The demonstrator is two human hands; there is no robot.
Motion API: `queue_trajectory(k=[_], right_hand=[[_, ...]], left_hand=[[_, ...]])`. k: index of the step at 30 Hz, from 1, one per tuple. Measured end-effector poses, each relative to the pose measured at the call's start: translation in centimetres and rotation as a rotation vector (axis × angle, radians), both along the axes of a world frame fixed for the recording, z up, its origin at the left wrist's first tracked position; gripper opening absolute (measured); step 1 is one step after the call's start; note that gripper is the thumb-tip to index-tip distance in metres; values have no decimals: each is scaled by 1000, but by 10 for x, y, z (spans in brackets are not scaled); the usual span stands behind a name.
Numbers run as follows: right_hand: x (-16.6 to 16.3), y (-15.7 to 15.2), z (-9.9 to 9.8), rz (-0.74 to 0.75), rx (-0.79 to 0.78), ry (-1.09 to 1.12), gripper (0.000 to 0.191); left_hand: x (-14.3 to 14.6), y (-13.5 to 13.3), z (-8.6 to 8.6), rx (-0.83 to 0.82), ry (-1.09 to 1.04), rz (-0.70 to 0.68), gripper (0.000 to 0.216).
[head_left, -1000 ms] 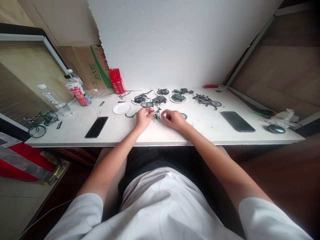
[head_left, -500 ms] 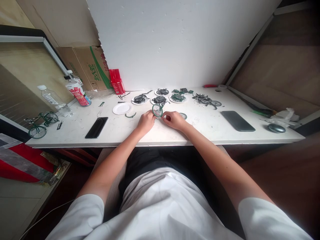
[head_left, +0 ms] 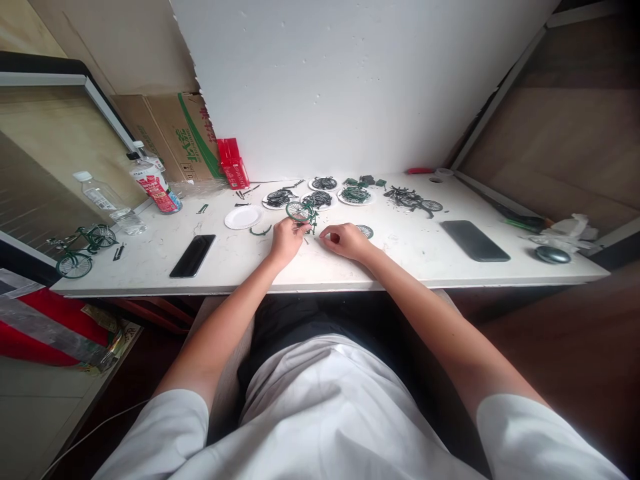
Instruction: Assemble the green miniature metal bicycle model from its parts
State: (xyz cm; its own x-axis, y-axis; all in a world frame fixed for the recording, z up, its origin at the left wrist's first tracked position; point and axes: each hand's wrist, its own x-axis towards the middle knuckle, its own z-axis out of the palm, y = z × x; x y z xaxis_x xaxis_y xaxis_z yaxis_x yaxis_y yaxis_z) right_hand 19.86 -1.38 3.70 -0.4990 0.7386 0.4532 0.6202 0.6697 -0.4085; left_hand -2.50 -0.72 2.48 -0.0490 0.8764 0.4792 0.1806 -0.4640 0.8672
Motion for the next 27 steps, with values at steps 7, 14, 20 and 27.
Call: queue_trajectory(k=[7,14,20,27], right_hand=[[-6,-6,1,24,61,-17,28],[-7,-6,0,-3,146,-41,29],[-10,-6,-3,-91,232,-166,28],[-12,-8,-3,-129,249,-148,29]], left_hand=[[5,2,-2,-52,-125,-24,26],[6,4,-2,-103,-187,-47,28],[8,5,-5,-137,-232,-38,32],[8,1,2,-53,-272,12,37]])
